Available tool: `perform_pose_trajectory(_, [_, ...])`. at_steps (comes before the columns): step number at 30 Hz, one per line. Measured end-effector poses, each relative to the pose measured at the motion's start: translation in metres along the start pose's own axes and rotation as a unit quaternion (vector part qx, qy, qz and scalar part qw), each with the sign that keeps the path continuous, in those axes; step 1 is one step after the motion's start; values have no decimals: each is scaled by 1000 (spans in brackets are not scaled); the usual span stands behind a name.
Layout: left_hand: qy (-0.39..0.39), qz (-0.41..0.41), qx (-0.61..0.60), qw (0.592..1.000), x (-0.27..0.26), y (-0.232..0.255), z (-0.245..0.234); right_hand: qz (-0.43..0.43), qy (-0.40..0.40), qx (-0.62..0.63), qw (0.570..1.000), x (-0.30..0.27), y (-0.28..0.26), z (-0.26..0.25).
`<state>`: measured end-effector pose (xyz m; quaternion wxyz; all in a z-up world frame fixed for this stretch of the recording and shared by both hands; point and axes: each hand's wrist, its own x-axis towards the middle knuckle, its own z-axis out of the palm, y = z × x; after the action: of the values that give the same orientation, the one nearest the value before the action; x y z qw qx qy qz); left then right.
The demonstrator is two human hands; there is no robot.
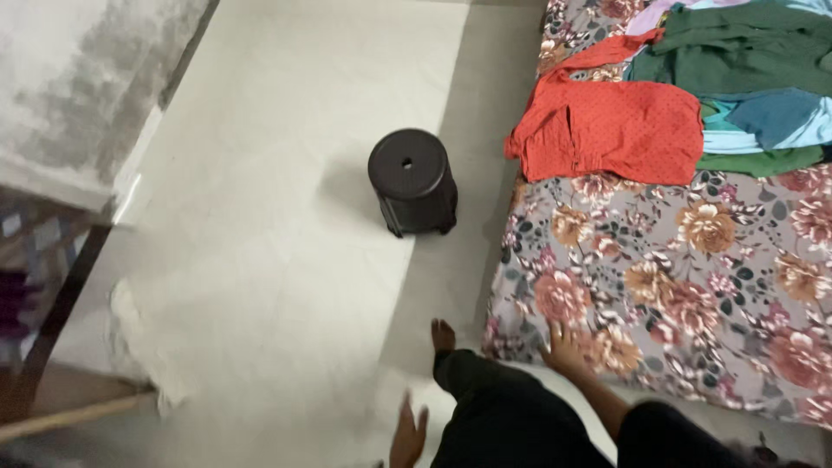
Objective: The person picks up folded items of clothing from a bed and places them onto a shelf in a storage niche, and then folds a shirt and a pair of pants on the bed.
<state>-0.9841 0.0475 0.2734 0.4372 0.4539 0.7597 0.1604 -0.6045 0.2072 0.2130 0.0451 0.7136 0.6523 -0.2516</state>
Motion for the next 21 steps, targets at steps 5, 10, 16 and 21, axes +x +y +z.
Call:
perform_pose_trajectory(5, [-156, -45, 88, 983, 50, -32, -39, 11, -105, 141, 984, 20, -42, 34])
perform_pose_trajectory(10, [-99, 2, 163, 982, 141, -40, -125, 19, -179, 309, 934, 74, -103, 38])
perform_pose_trajectory(16, [-222, 123, 288, 923, 260, -8, -172, 115, -195, 370, 901, 60, -171, -23])
perform_pose_trajectory(21, [-319, 163, 352, 865, 369, 51, -218, 140, -235, 280, 920, 60, -207, -22])
